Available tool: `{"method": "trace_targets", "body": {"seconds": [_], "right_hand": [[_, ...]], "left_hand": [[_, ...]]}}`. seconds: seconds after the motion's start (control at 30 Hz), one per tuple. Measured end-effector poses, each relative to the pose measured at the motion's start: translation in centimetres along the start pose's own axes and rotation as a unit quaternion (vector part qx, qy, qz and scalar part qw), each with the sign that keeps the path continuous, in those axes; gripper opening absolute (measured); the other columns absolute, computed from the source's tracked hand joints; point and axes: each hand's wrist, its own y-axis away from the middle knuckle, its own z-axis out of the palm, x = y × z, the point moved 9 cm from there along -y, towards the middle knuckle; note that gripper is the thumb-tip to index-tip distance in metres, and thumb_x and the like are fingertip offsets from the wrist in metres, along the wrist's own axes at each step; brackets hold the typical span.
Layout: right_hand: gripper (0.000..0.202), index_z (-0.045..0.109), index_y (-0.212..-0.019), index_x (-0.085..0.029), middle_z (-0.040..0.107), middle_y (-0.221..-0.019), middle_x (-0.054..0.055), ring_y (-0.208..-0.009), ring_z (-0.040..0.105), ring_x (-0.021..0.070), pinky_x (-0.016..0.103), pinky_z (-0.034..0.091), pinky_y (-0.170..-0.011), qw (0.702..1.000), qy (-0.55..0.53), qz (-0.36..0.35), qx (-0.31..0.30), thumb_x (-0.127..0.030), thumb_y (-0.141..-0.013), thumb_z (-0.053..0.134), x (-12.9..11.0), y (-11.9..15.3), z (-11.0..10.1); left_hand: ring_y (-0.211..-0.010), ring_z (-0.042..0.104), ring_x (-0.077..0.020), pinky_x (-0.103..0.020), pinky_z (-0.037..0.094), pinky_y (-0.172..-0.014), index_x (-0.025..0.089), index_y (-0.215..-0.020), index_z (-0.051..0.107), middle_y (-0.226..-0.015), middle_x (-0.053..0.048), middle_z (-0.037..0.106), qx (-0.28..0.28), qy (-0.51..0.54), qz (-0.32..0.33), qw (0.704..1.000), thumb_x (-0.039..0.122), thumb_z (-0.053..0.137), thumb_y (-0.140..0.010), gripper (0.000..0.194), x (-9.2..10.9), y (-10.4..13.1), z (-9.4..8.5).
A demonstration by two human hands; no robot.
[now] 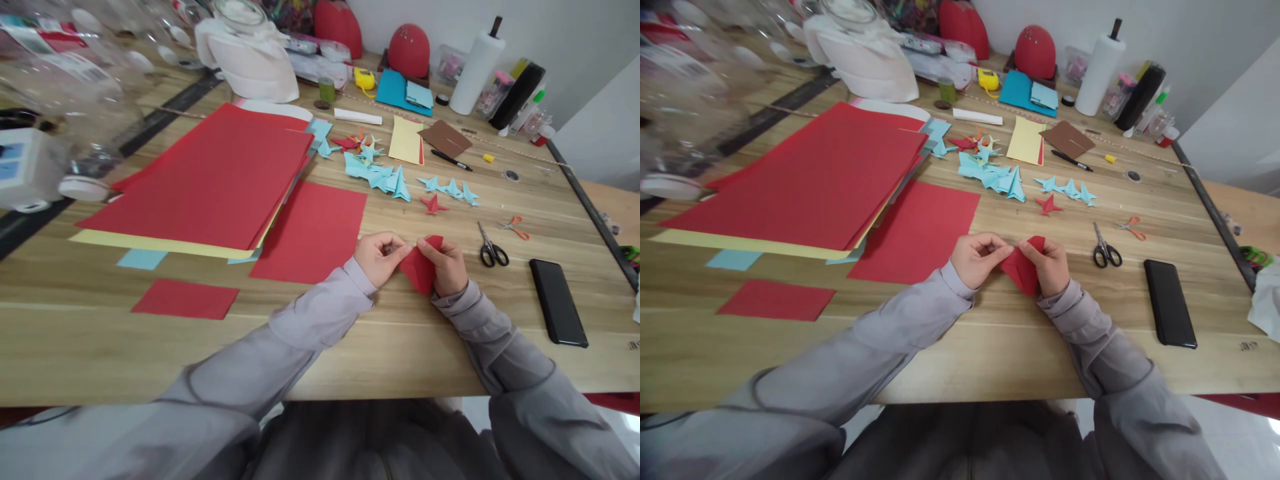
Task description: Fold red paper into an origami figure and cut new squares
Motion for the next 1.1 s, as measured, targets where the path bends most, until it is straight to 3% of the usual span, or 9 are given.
{"method": "trace_targets", "body": {"seconds": [0.3,0.57,0.83,1.0,1.1], "right_hand": [[0.032,0.061,-0.054,-0.017,0.056,-0.053,-0.004,-0.05,0.045,0.0084,0.023,0.038,-0.049,0.999,0.039,-0.006,-0.018,-0.041,-0.058,0.082,-0.1,-0.1,0.2],[0.048,0.057,-0.048,-0.018,0.049,-0.041,-0.003,-0.038,0.038,0.0074,0.022,0.026,-0.038,0.998,0.019,0.051,0.031,-0.06,-0.068,0.069,1.2,-0.2,-0.7],[0.04,0.06,-0.051,-0.018,0.05,-0.044,-0.004,-0.042,0.039,0.0071,0.022,0.028,-0.041,0.999,-0.012,0.028,0.037,-0.054,-0.061,0.076,0.5,-0.3,-0.8],[0.044,0.061,-0.054,-0.018,0.052,-0.046,-0.004,-0.043,0.041,0.0074,0.023,0.029,-0.042,0.999,-0.01,0.033,0.03,-0.059,-0.063,0.073,0.5,-0.3,-0.5],[0.041,0.058,-0.052,-0.017,0.051,-0.046,-0.005,-0.043,0.039,0.0066,0.022,0.03,-0.043,1.0,0.019,0.015,0.01,-0.051,-0.056,0.081,0.1,-0.2,-0.2]], "left_hand": [[-0.047,0.043,-0.0078,-0.022,0.035,-0.047,0.015,-0.061,0.062,-0.05,0.002,0.054,-0.009,0.005,-0.007,1.0,0.035,0.075,-0.063,0.024,-0.3,0.0,0.2],[-0.046,0.042,-0.0076,-0.022,0.033,-0.046,0.015,-0.059,0.062,-0.05,0.002,0.054,-0.035,0.021,-0.015,0.999,0.031,0.074,-0.063,0.02,0.1,0.3,0.8],[-0.046,0.043,-0.0086,-0.023,0.035,-0.048,0.015,-0.058,0.064,-0.049,0.001,0.054,-0.046,0.01,-0.027,0.999,0.029,0.073,-0.064,0.017,-0.4,0.1,1.0],[-0.047,0.043,-0.0086,-0.023,0.035,-0.048,0.015,-0.058,0.063,-0.049,0.001,0.055,-0.019,0.0,-0.024,1.0,0.03,0.074,-0.063,0.019,-0.4,0.0,0.4],[-0.046,0.042,-0.0081,-0.023,0.034,-0.047,0.015,-0.058,0.062,-0.048,0.002,0.054,-0.014,-0.004,-0.02,1.0,0.032,0.074,-0.063,0.021,-0.4,0.0,0.2]]}}
